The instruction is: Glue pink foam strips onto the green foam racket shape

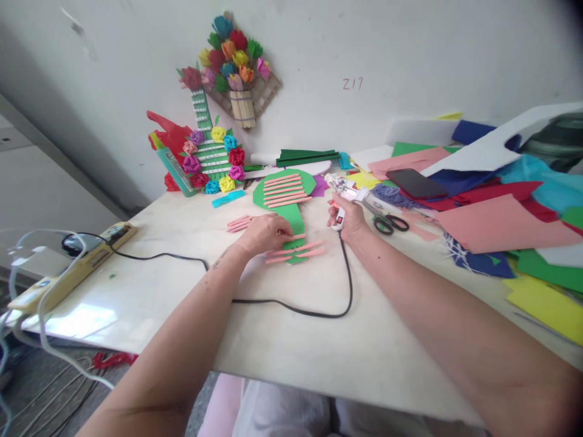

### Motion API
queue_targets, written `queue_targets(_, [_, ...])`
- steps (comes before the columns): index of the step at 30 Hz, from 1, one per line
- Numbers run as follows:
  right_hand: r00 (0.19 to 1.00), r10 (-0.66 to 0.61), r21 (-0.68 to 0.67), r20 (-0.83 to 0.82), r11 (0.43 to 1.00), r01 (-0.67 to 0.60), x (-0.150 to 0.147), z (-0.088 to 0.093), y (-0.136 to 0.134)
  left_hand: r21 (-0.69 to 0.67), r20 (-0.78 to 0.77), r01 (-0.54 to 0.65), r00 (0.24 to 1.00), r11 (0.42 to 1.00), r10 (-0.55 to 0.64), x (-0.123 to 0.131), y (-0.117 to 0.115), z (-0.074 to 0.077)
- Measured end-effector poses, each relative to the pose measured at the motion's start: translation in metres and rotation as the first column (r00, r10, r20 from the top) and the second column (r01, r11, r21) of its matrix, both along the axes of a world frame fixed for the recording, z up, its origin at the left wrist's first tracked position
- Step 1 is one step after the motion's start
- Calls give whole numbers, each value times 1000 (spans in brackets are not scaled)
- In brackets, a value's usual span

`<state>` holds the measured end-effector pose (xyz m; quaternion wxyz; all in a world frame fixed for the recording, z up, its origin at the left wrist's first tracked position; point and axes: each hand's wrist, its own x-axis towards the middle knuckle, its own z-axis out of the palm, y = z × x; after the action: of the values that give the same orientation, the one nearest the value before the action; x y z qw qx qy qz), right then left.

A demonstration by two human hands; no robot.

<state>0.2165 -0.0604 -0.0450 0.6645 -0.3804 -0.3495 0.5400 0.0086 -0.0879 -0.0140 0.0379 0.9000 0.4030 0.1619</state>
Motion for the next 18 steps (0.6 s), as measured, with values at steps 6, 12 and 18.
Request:
queue_targets(6, [1000, 1, 4, 9, 1000, -1, 0, 1, -1, 17, 54, 7, 999, 1000, -8, -4, 1, 1])
queue_targets(12, [1000, 4, 5, 16, 1000, -4, 0, 0, 0, -41, 177, -162, 970, 986, 167, -20, 7, -1])
queue_targets(18, [999, -2, 14, 35, 1000, 1, -1, 0, -2, -249, 172, -222, 948, 943, 268, -33, 12, -5])
